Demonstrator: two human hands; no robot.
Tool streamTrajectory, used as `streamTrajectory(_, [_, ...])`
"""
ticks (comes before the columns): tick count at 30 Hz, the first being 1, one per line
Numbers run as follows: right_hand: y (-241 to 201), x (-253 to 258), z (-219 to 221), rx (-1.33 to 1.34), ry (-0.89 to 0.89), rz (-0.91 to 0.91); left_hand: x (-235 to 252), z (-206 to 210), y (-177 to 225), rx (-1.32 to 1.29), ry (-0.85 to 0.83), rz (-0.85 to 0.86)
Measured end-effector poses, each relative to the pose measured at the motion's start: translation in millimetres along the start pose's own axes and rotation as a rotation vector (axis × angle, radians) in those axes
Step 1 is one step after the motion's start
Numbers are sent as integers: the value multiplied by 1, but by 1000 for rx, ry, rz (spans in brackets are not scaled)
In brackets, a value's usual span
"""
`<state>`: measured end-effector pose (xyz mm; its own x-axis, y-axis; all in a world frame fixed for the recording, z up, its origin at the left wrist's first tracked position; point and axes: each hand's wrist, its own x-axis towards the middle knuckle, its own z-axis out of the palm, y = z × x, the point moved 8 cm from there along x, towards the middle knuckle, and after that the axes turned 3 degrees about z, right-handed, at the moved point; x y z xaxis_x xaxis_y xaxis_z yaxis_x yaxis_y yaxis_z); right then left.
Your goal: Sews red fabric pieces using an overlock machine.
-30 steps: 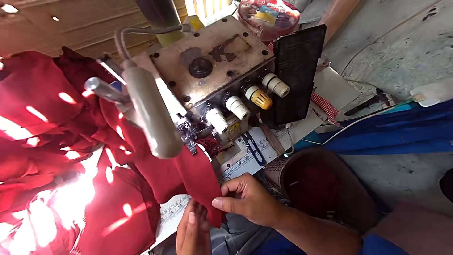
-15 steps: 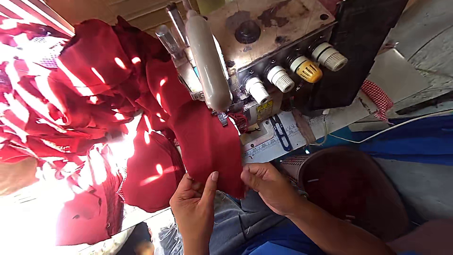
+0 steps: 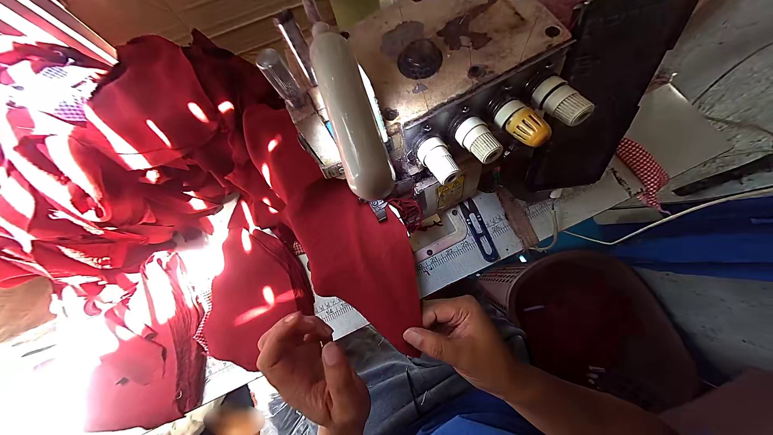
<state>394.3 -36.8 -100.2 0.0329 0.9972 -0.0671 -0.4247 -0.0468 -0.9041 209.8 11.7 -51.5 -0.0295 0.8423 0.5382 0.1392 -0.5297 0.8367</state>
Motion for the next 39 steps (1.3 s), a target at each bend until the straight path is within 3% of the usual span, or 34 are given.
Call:
streamTrajectory(4, [6, -2, 2, 0, 13, 18, 28, 28, 29, 357, -286, 243])
streamTrajectory(11, [6, 1, 1, -63, -7, -23, 51, 76, 23, 524, -560, 475])
streamTrajectory(32, [-37, 66, -18, -234, 86, -84, 58, 76, 27, 575, -567, 539])
streamTrajectory(39, [-29, 62, -20, -26, 25, 12, 59, 70, 21, 533, -582, 512])
